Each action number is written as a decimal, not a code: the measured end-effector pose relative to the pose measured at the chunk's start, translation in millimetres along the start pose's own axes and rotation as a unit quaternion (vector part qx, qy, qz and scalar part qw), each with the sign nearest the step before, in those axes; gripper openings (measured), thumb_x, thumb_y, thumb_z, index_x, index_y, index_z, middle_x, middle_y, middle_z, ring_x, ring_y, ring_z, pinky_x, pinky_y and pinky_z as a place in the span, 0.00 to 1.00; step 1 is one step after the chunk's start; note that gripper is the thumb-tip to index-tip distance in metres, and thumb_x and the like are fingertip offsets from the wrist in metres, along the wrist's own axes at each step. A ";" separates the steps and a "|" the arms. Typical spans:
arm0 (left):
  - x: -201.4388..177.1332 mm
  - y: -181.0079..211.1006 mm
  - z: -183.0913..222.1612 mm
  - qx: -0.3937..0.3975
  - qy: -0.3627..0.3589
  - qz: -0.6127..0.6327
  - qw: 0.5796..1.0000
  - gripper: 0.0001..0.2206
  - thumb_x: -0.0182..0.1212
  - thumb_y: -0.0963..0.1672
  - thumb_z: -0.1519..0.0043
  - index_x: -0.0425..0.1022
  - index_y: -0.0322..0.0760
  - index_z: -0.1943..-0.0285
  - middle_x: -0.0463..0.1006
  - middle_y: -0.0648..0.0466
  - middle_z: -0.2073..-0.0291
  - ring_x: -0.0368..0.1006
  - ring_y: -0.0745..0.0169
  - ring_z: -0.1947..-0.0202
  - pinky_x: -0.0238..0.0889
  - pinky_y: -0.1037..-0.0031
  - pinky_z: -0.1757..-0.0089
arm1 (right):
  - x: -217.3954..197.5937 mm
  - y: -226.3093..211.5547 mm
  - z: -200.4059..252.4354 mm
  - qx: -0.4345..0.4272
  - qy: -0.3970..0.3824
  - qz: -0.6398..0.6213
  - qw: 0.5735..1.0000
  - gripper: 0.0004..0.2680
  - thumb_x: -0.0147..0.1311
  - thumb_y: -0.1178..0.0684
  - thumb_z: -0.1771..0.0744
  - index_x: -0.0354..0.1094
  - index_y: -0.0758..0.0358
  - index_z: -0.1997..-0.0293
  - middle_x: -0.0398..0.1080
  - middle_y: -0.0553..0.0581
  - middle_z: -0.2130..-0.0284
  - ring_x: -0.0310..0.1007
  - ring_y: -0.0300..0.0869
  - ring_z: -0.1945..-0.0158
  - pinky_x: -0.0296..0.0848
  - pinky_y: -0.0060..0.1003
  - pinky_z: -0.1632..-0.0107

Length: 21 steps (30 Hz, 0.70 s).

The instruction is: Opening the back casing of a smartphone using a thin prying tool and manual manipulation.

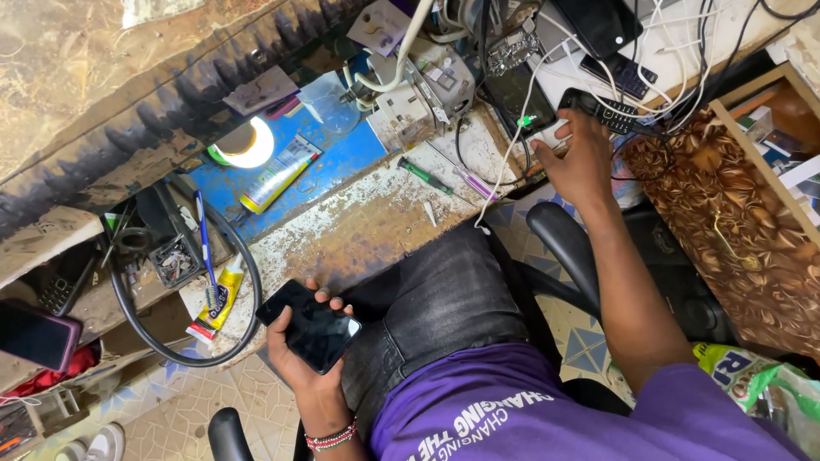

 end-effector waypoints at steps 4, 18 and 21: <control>0.3 -0.4 -0.2 -0.007 -0.006 0.006 1.000 0.21 0.57 0.48 0.40 0.68 0.31 0.41 0.73 0.47 0.61 0.70 0.49 0.60 0.64 0.60 0.54 | 1.0 0.8 -0.8 0.014 -0.009 -0.003 1.000 0.19 0.62 0.48 0.30 0.62 0.65 0.35 0.69 0.60 0.55 0.64 0.55 0.48 0.56 0.55 0.40; 1.0 -2.5 1.3 -0.013 0.005 0.018 1.000 0.21 0.58 0.47 0.40 0.69 0.32 0.40 0.73 0.47 0.61 0.70 0.49 0.60 0.65 0.60 0.53 | 1.0 1.2 -1.1 0.020 -0.019 0.002 1.000 0.21 0.62 0.46 0.31 0.62 0.64 0.32 0.69 0.59 0.55 0.64 0.56 0.44 0.56 0.57 0.39; 0.9 -2.6 1.3 -0.012 0.005 0.018 1.000 0.21 0.58 0.47 0.40 0.69 0.32 0.41 0.73 0.47 0.61 0.70 0.49 0.60 0.65 0.59 0.53 | 0.0 -0.3 -0.3 0.030 -0.024 0.003 0.999 0.22 0.61 0.45 0.31 0.61 0.63 0.31 0.69 0.59 0.54 0.62 0.58 0.42 0.57 0.59 0.41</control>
Point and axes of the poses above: each hand's wrist, its own z-axis away from the middle knuckle, its own x-axis out of the palm, y = z × x, the point moved 5 cm from there along -z, towards the middle knuckle
